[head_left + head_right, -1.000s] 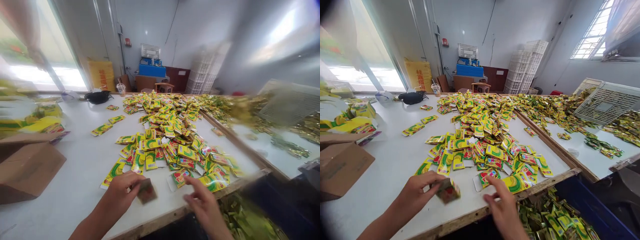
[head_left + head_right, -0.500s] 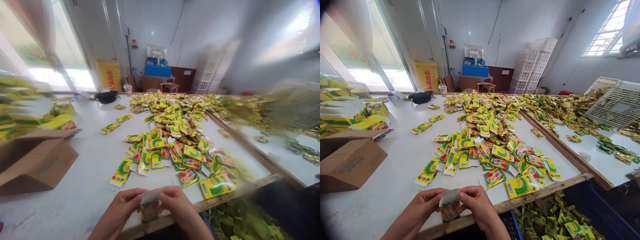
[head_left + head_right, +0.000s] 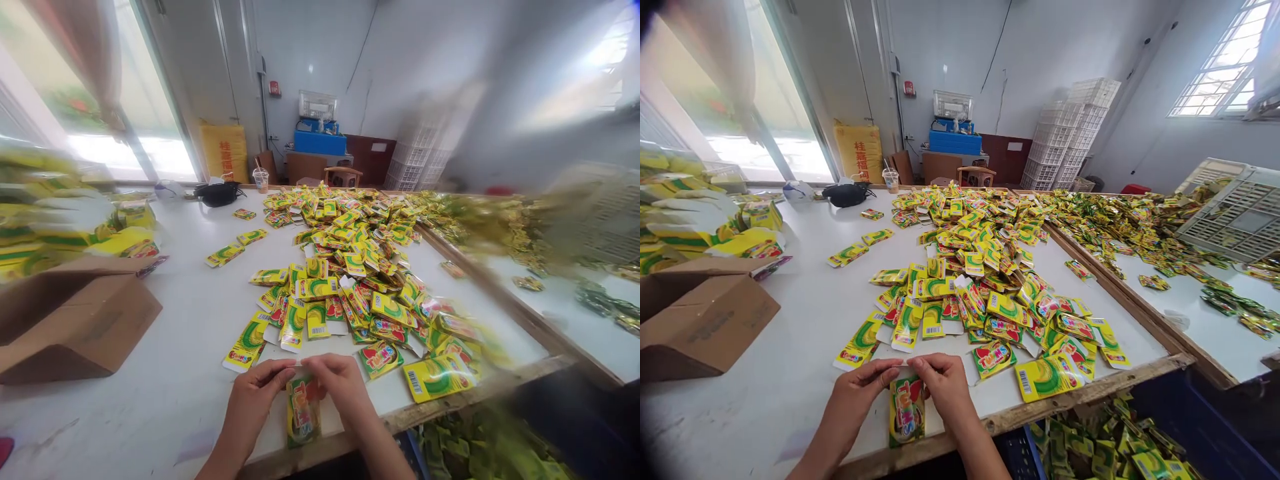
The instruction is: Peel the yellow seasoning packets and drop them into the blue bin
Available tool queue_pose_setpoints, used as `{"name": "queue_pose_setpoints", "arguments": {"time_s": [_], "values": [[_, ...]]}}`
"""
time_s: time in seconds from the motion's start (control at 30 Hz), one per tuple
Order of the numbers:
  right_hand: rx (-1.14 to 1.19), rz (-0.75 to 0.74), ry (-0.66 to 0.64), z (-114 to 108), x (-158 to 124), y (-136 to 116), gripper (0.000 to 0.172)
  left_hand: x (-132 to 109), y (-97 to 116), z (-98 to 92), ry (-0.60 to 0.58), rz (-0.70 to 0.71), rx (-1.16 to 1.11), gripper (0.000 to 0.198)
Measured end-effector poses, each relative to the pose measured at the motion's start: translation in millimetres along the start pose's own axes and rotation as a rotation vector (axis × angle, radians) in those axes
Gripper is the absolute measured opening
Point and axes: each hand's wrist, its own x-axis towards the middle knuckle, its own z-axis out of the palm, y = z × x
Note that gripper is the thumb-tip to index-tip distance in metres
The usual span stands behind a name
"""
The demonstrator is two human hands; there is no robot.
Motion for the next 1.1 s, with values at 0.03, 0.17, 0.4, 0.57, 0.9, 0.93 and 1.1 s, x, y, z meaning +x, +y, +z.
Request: {"name": "queue_pose_setpoints", "arguments": {"time_s": [0.03,0.17,0.4,0.57,0.9,0.93,1.1], "values": [[0.010,0.001,-0.001,-2,0,0,0.034,0,-2,0.6,0.004,0.022,0.019,0.028],[0.020,0.025,0.007,-8,-2,-1,0.032,0,-3,5.5,0.018,0.075,0.081,0.027],[-0.017,-0.039,-0.069,-18,-4,0,0.025,-3,1,1.2,-0.087,0.386,0.255,0.014],[-0.039,-0.052,-0.106,-19,-8,1,0.028,-9,12,1.4,-0.056,0.077,0.056,0.025],[0.030,-0.043,-0.060,-27,-5,-4,0.017,-7,6,-1.9,-0.175,0.398,0.269,0.021],[0.017,-0.051,-0.063,-28,-5,-4,0.016,-8,2,-2.0,-0.182,0.396,0.269,0.026],[-0.160,-0.137,-0.075,-31,-6,-8,0.007,-15,-2,3.3,-0.151,0.326,0.198,0.034]]}}
